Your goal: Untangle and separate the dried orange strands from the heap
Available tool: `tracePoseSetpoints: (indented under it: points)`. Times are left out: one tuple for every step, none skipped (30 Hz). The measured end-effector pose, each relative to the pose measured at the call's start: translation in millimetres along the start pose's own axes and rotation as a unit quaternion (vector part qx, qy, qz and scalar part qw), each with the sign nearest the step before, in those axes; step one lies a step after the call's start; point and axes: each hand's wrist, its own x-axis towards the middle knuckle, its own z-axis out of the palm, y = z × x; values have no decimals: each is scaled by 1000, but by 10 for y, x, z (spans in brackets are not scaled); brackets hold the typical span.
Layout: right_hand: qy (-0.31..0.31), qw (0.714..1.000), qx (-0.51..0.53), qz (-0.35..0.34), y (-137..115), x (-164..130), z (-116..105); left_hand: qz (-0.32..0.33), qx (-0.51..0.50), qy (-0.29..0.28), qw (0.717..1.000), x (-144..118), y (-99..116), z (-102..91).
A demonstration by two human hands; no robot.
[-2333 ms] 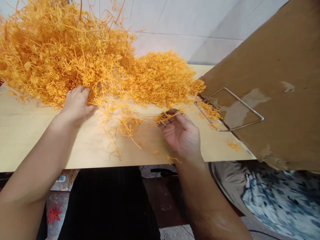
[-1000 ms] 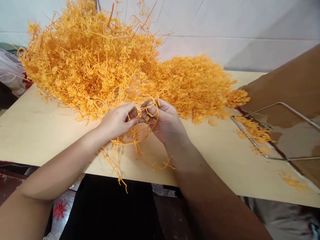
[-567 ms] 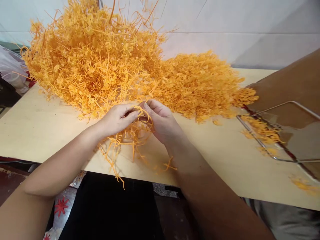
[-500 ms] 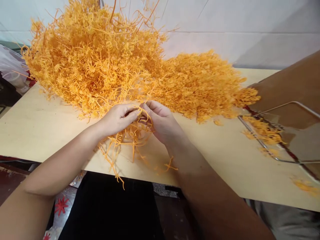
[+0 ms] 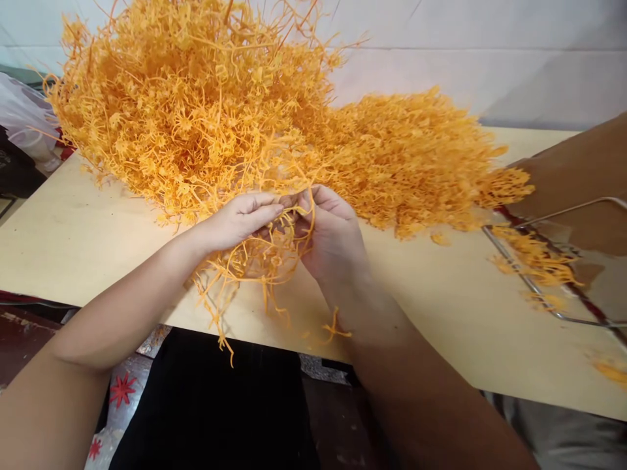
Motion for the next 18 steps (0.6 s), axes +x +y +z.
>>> tracePoseSetpoints:
  points:
    - [-16,1000,9,14,-10,-6,-6,-2,-12,-16,1000,-5,1,-1]
    - [-32,999,14,23,-15,-10,-15,-3,-24,-29,999,-13,1,-3]
    - [-48,998,14,27,-15,-13,-26,-1,-34,-37,999,-23,1,-3]
    - [-62,998,11,26,-10,-14,-35,1,-44,-40,998,-33,-2,-1]
    - [-74,997,5,23,-1,-14,-42,1,-53,-39,998,-43,-7,5]
    - [-82,996,1,18,10,-14,-46,-1,-62,-34,997,-52,-15,14]
    - [-87,996,-2,16,18,-13,-46,-4,-74,-27,997,-57,-23,24]
    - [-91,996,-3,14,21,-12,-47,-9,-86,-21,996,-59,-32,34]
    - [-95,995,-1,13,13,-10,-50,-16,-99,-16,995,-57,-39,39]
    - [-99,995,4,11,-7,-6,-61,-22,-116,-8,993,-53,-41,35]
    - [-102,995,17,6,-42,0,-81,-25,-135,6,991,-49,-37,19]
    - [-101,994,38,-4,-90,8,-114,-24,-154,28,987,-46,-24,-13]
    - [-94,993,62,-20,-147,19,-159,-19,-173,59,983,-46,-1,-60]
    - [-80,992,92,-39,-207,32,-213,-10,-191,99,977,-51,31,-118]
    - [-57,989,116,-67,-262,47,-270,1,-205,140,969,-61,70,-183]
    - [-31,989,122,-84,-306,63,-325,10,-213,175,961,-75,112,-248]
    - [-13,988,123,-90,-332,80,-371,15,-215,200,956,-90,152,-305]
    - [-6,990,113,-84,-339,95,-402,16,-210,214,954,-104,185,-348]
